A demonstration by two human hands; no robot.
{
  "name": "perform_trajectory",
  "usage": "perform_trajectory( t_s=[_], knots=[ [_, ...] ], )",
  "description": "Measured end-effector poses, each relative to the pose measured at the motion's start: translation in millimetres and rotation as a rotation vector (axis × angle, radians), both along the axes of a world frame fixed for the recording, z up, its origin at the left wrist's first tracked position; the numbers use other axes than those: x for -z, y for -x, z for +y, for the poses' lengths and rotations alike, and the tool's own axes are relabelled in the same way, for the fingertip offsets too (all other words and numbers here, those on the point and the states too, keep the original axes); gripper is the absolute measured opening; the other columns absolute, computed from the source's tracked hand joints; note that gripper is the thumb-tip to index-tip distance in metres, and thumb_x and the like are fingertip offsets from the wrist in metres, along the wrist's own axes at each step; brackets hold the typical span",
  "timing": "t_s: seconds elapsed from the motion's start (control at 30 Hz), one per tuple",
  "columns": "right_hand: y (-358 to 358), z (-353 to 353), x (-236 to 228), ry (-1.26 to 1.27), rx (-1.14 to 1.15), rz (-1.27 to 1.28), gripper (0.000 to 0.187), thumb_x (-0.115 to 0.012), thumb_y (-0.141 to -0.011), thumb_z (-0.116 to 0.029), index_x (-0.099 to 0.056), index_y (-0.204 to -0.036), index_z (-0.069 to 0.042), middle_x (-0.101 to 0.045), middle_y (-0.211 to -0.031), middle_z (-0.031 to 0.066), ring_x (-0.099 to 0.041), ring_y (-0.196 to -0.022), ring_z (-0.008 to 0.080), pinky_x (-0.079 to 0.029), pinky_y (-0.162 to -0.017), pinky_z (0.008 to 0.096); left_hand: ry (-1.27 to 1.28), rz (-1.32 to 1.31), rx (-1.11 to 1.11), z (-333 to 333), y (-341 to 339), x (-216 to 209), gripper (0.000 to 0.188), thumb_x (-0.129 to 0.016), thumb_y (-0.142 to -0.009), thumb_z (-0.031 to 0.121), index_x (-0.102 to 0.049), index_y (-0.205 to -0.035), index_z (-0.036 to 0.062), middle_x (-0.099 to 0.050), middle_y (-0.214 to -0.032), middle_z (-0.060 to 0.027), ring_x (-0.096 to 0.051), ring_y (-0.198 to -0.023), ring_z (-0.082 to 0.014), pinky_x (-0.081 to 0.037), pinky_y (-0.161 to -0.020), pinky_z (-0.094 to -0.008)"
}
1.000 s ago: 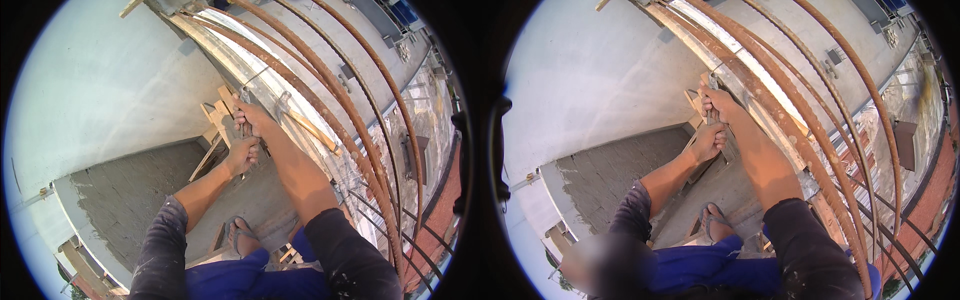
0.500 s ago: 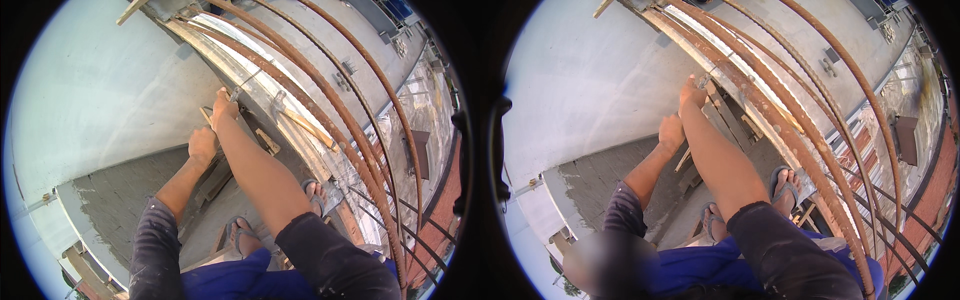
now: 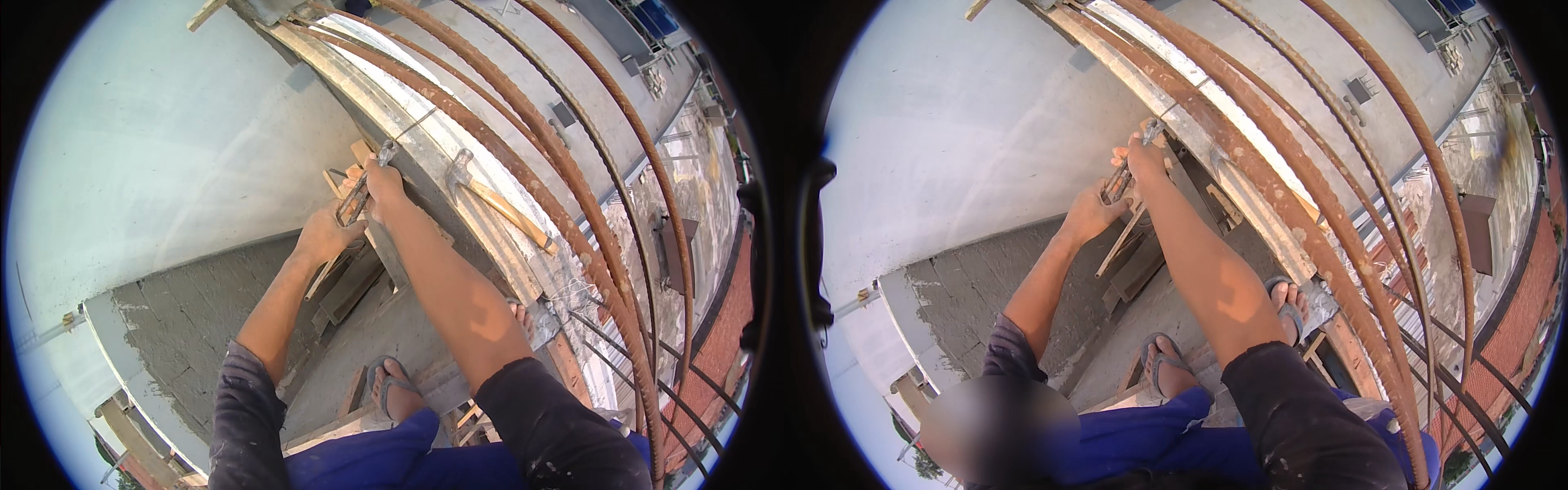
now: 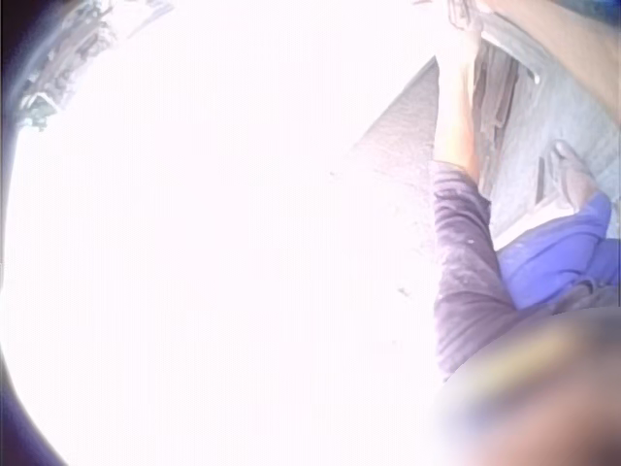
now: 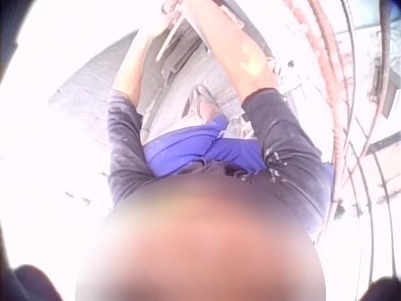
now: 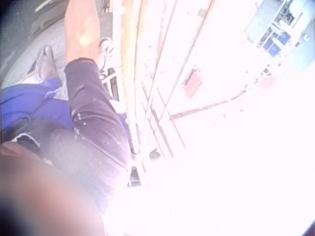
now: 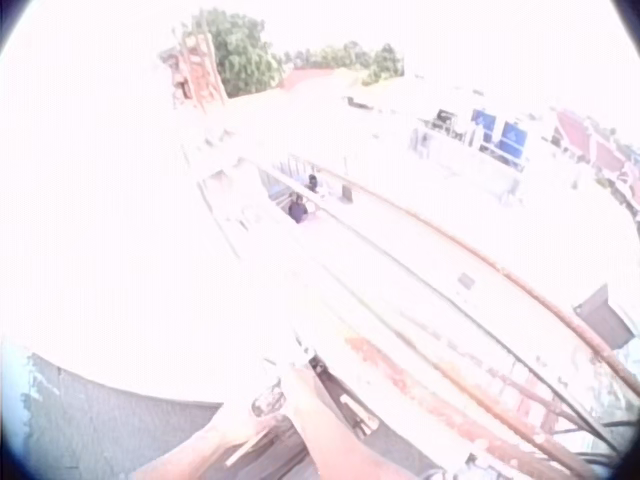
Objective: The person assembles a roof structure by securing metal rods to wooden beams using a hammer and wire. They move around the roof, adjust the rods, and tie them in place.
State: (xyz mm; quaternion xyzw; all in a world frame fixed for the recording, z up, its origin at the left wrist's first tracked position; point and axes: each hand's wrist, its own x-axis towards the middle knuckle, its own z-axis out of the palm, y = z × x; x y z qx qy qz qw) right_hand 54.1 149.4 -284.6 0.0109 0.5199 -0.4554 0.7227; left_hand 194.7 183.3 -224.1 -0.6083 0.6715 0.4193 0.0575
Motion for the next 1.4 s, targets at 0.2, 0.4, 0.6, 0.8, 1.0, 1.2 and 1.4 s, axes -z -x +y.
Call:
perform_trajectory(
  t_s=[0.2,0.4,0.6,0.8,1.0,1.2,1.4],
  knots=[
    [17.6,-1.3,-4.9,0.049,-0.013,-0.239,0.038,-0.036,-0.112,-0.023,-0.039,-0.138,0.004,-0.064,-0.125,0.0221,-0.065,-0.115,0.0314,-0.062,-0.085,0.0521,-0.001,0.045,0.002,-21.9,-26.5,8.7,0.054,-0.073,-0.089,0.051,-0.065,-0.108,0.0017,-0.065,-0.087,-0.0116,-0.060,-0.084,-0.0214,-0.047,-0.077,-0.0387],
    [41.4,3.3,1.4,0.184,-0.116,-0.244,0.043,-0.032,-0.113,-0.027,-0.039,-0.138,0.008,-0.057,-0.135,0.0237,-0.054,-0.133,0.0347,-0.056,-0.107,0.0492,0.082,0.173,-0.045,-41.3,-37.7,26.1,0.038,-0.058,-0.104,0.039,-0.066,-0.099,0.0020,-0.063,-0.078,-0.0091,-0.058,-0.076,-0.0202,-0.045,-0.071,-0.0396],
    [15.1,-3.5,-0.4,0.172,0.173,-0.331,0.043,-0.045,-0.110,-0.032,-0.048,-0.130,0.006,-0.064,-0.122,0.0177,-0.063,-0.120,0.0311,-0.056,-0.108,0.0475,0.263,0.013,0.029,-28.2,-23.4,11.9,0.033,-0.055,-0.105,0.031,-0.065,-0.099,0.0003,-0.058,-0.073,-0.0133,-0.054,-0.069,-0.0216,-0.045,-0.069,-0.0395],
    [6.3,-8.1,-3.2,0.047,0.213,-0.152,0.037,-0.069,-0.099,-0.041,-0.058,-0.090,-0.007,-0.049,-0.074,0.0001,-0.052,-0.066,0.0145,-0.056,-0.067,0.0359,0.090,0.172,-0.027,-5.8,-16.6,22.3,0.031,-0.055,-0.104,0.031,-0.064,-0.101,0.0020,-0.067,-0.083,-0.0178,-0.070,-0.091,-0.0351,-0.049,-0.080,-0.0521],
    [18.4,-4.7,-3.3,0.046,0.091,-0.166,0.034,-0.078,-0.093,-0.036,-0.059,-0.090,-0.007,-0.040,-0.064,-0.0056,-0.042,-0.055,0.0099,-0.045,-0.052,0.0303,-1.080,1.013,-0.659,11.6,5.6,34.5,0.031,-0.061,-0.103,0.040,-0.062,-0.098,0.0095,-0.061,-0.078,0.0003,-0.058,-0.072,-0.0159,-0.048,-0.066,-0.0313],
    [46.9,1.9,8.7,0.078,-0.133,-0.189,0.034,-0.079,-0.092,-0.035,-0.057,-0.083,-0.010,-0.036,-0.061,-0.0072,-0.039,-0.054,0.0074,-0.040,-0.050,0.0279,-1.188,1.085,-0.782,44.0,47.6,57.9,0.034,-0.066,-0.100,0.044,-0.055,-0.088,0.0139,-0.038,-0.064,0.0096,-0.039,-0.055,-0.0045,-0.036,-0.053,-0.0238],
    [52.5,6.0,2.6,0.082,-0.201,-0.077,0.035,-0.077,-0.094,-0.039,-0.058,-0.087,-0.010,-0.044,-0.061,-0.0075,-0.042,-0.054,0.0068,-0.039,-0.052,0.0266,-1.042,1.058,-0.815,58.0,69.9,56.7,0.031,-0.063,-0.102,0.036,-0.051,-0.082,0.0160,-0.038,-0.063,0.0104,-0.037,-0.054,-0.0038,-0.032,-0.050,-0.0228]
  ],
)
